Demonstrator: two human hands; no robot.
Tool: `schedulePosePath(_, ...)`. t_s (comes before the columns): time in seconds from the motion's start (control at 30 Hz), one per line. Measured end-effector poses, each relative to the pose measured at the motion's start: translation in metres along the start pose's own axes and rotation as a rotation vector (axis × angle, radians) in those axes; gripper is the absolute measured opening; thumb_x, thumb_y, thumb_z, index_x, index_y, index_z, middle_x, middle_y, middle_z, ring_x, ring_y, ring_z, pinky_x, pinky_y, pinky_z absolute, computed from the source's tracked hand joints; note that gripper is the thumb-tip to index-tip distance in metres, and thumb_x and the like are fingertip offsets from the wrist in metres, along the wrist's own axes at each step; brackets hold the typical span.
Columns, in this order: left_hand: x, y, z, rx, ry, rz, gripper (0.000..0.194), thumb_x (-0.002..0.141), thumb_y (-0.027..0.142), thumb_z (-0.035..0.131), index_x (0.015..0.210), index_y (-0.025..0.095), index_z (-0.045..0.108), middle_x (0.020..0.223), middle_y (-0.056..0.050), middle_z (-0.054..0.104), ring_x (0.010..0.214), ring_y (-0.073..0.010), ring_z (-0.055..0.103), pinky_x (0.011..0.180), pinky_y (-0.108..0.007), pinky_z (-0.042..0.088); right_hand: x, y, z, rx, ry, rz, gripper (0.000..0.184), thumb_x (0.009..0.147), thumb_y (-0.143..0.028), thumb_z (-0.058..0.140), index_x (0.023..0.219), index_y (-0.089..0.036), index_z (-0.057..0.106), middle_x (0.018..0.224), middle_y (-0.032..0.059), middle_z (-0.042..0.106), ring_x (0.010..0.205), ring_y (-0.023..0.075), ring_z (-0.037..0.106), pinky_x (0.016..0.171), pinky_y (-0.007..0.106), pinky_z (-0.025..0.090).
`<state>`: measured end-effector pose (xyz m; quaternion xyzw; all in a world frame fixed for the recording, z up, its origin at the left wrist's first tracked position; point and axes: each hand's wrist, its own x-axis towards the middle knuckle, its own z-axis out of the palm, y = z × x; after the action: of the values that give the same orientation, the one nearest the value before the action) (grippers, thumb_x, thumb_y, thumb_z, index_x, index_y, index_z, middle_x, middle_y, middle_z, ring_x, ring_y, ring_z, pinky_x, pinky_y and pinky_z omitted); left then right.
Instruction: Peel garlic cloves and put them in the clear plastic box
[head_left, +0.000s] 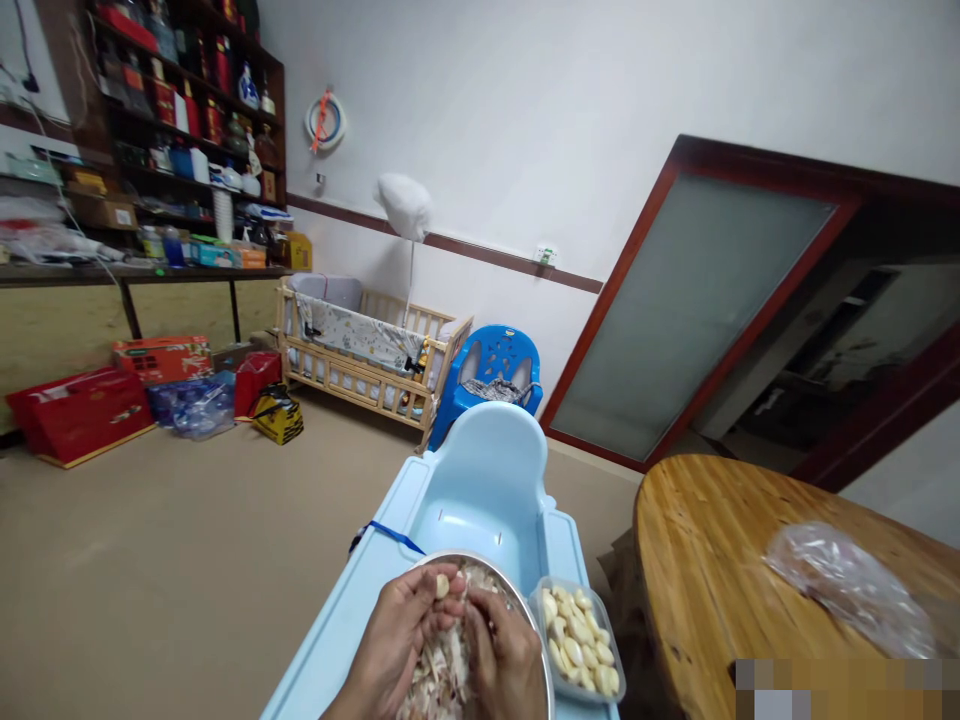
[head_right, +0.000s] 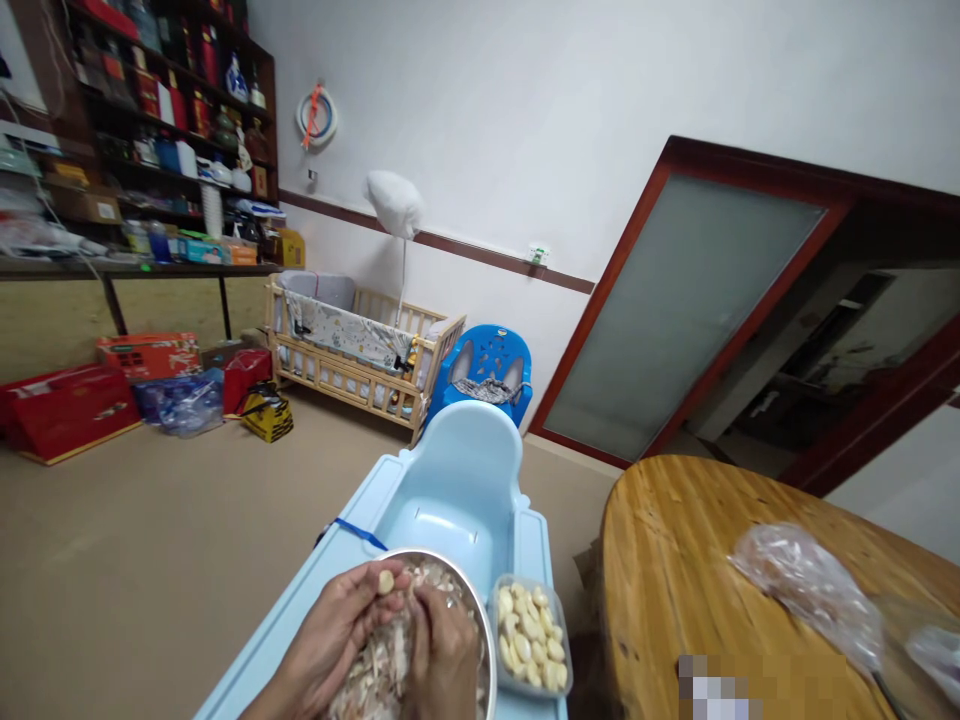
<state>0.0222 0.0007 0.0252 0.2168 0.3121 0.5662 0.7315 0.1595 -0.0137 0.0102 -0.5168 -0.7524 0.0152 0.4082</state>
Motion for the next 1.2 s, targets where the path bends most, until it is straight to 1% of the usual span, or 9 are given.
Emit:
schedulePosePath(0.1,0.001,0.0,0.0,-0.008,-0.044,0.021,0.03,0.062,0.035,0.078,0.078,0.011,0.07,0.069,-0.006,0.072,0.054,-0.0103,0.062,0.051,-0.016,0.047,0.003,-0.003,-0.001,-0.025,0.008,-0.005,0.021,0.084,-0.017,0.044,0.08,-0.022,0.064,0.068,0.0024,0.069,0.061,0.019,0.066,0.053,0.028,0.051)
schedulePosePath(0.17,0.001,0.0,0.0,-0.014,-0.06,0.027,0.034,0.059,0.037,0.079,0.08,0.011,0.069,0.067,-0.005,0.071,0.052,-0.0089,0.059,0.05,-0.015,0.044,0.005,-0.003,-0.002,-0.014,0.018,-0.044,0.025,0.081,-0.011,0.041,0.083,-0.022,0.064,0.072,0.0036,0.069,0.065,0.0192,0.066,0.055,0.028,0.052)
schedulePosePath(0.27,0.001,0.0,0.002,0.0,-0.05,0.02,0.03,0.058,0.029,0.08,0.08,0.013,0.067,0.063,-0.003,0.069,0.048,-0.007,0.054,0.049,-0.015,0.042,0.006,-0.003,-0.004,0.028,0.039,-0.082,0.034,0.076,-0.005,0.04,0.095,-0.022,0.063,0.086,0.0058,0.071,0.077,0.0198,0.067,0.064,0.029,0.054)
schedulePosePath(0.33,0.001,0.0,0.004,0.007,-0.038,0.019,0.024,0.058,0.024,0.079,0.075,0.014,0.066,0.061,-0.002,0.068,0.046,-0.0068,0.052,0.048,-0.015,0.042,0.006,-0.004,-0.006,0.058,0.034,-0.052,0.03,0.079,-0.008,0.043,0.096,-0.022,0.063,0.087,0.0051,0.071,0.078,0.0194,0.067,0.066,0.029,0.053)
schedulePosePath(0.47,0.001,-0.001,0.005,0.02,0.001,0.036,0.022,0.053,0.025,0.081,0.063,0.013,0.065,0.056,-0.001,0.066,0.045,-0.0067,0.051,0.046,-0.015,0.04,0.008,-0.011,-0.01,0.145,0.03,0.03,0.019,0.084,-0.015,0.046,0.082,-0.022,0.063,0.073,0.002,0.069,0.066,0.0164,0.065,0.06,0.025,0.052)
schedulePosePath(0.53,0.003,-0.003,0.004,0.047,0.024,0.032,0.024,0.05,0.027,0.083,0.06,0.012,0.067,0.05,0.001,0.063,0.044,-0.0064,0.051,0.045,-0.015,0.039,0.009,-0.013,-0.011,0.2,0.073,0.008,0.017,0.084,-0.015,0.048,0.085,-0.021,0.063,0.076,0.0029,0.069,0.069,0.0165,0.066,0.063,0.025,0.052)
schedulePosePath(0.63,0.004,-0.007,0.001,0.075,-0.002,0.01,0.029,0.046,0.031,0.085,0.062,0.011,0.071,0.047,0.001,0.062,0.044,-0.0066,0.051,0.047,-0.016,0.04,0.009,-0.014,-0.01,0.246,0.114,-0.042,0.018,0.082,-0.014,0.05,0.091,-0.021,0.064,0.082,0.0049,0.069,0.077,0.0179,0.066,0.068,0.027,0.053)
schedulePosePath(0.97,0.0,-0.006,-0.002,0.17,-0.038,0.063,0.031,0.055,0.037,0.08,0.071,0.012,0.075,0.052,-0.002,0.065,0.048,-0.0094,0.051,0.053,-0.02,0.042,0.01,-0.019,-0.013,0.291,0.139,-0.042,0.016,0.081,-0.013,0.054,0.087,-0.023,0.066,0.079,0.0023,0.07,0.072,0.0168,0.067,0.065,0.025,0.053)
schedulePosePath(1.2,-0.001,-0.006,-0.004,0.193,-0.064,0.062,0.032,0.056,0.041,0.079,0.069,0.012,0.073,0.046,0.0,0.062,0.042,-0.0078,0.049,0.045,-0.017,0.038,0.01,-0.019,-0.012,0.359,0.089,0.079,0.011,0.079,-0.018,0.056,0.072,-0.021,0.064,0.067,0.0003,0.066,0.062,0.015,0.063,0.059,0.023,0.05)
